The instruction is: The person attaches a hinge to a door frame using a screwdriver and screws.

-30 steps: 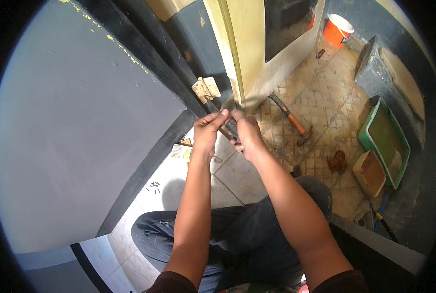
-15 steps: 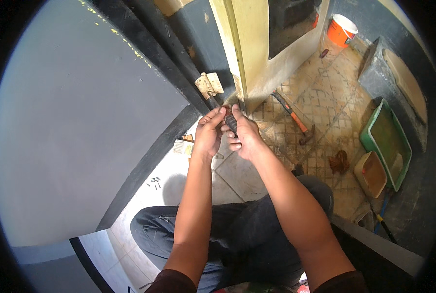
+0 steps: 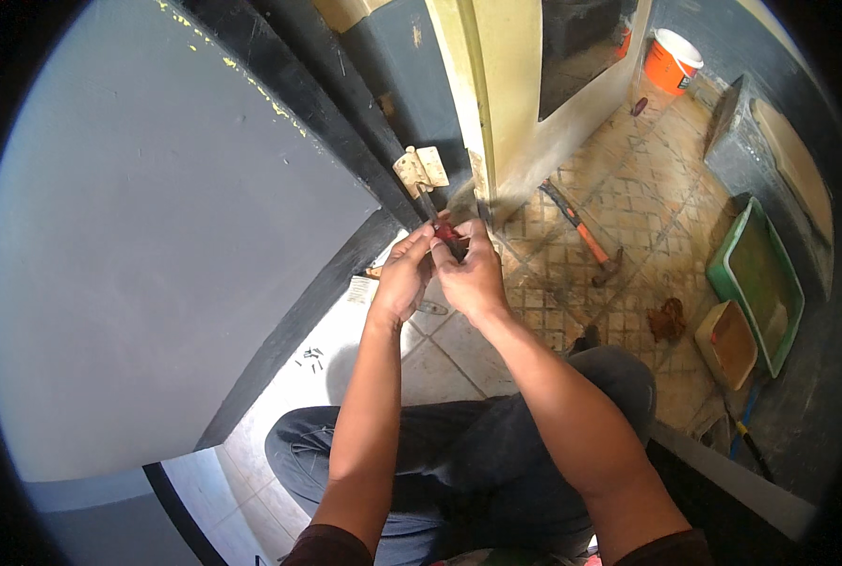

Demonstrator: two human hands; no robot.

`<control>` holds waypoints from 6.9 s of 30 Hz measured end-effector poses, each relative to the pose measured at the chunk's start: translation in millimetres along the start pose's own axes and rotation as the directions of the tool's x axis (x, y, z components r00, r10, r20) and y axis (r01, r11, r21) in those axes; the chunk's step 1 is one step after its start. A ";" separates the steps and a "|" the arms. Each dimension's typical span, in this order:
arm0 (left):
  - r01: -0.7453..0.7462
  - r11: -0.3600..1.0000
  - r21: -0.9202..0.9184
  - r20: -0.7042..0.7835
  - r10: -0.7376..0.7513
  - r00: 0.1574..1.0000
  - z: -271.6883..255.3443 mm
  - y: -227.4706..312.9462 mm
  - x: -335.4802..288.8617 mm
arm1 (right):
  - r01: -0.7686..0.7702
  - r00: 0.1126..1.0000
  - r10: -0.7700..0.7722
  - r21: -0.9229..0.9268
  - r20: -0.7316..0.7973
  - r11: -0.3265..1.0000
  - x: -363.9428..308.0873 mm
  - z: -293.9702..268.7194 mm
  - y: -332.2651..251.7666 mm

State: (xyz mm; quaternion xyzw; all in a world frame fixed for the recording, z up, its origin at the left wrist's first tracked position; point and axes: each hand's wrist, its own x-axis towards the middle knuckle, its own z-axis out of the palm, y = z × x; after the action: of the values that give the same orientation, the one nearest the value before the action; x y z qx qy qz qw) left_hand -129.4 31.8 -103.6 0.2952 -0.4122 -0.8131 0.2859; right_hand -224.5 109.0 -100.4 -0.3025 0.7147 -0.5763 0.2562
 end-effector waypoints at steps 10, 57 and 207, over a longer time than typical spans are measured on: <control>-0.141 0.964 0.225 -0.059 0.158 0.986 0.6 -13.3 23.7 | 0.150 0.989 -0.149 -0.100 0.017 0.984 15.7 -29.7 2.2; 0.015 0.984 -0.177 -0.013 -0.018 1.000 3.2 -11.8 12.6 | -0.847 0.532 0.406 0.471 0.743 0.248 34.0 -40.5 -9.5; -0.071 0.986 -0.152 -0.088 0.058 0.994 -17.3 -0.1 11.0 | 0.271 0.956 -0.263 -0.744 0.133 0.611 13.1 -0.9 -8.6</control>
State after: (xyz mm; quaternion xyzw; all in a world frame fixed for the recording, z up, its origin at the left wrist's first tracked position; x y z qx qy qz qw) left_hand -124.3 15.4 -114.8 0.2922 -0.3450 -0.8200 0.3511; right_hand -233.0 98.7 -92.0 -0.4871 0.8344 -0.2568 0.0223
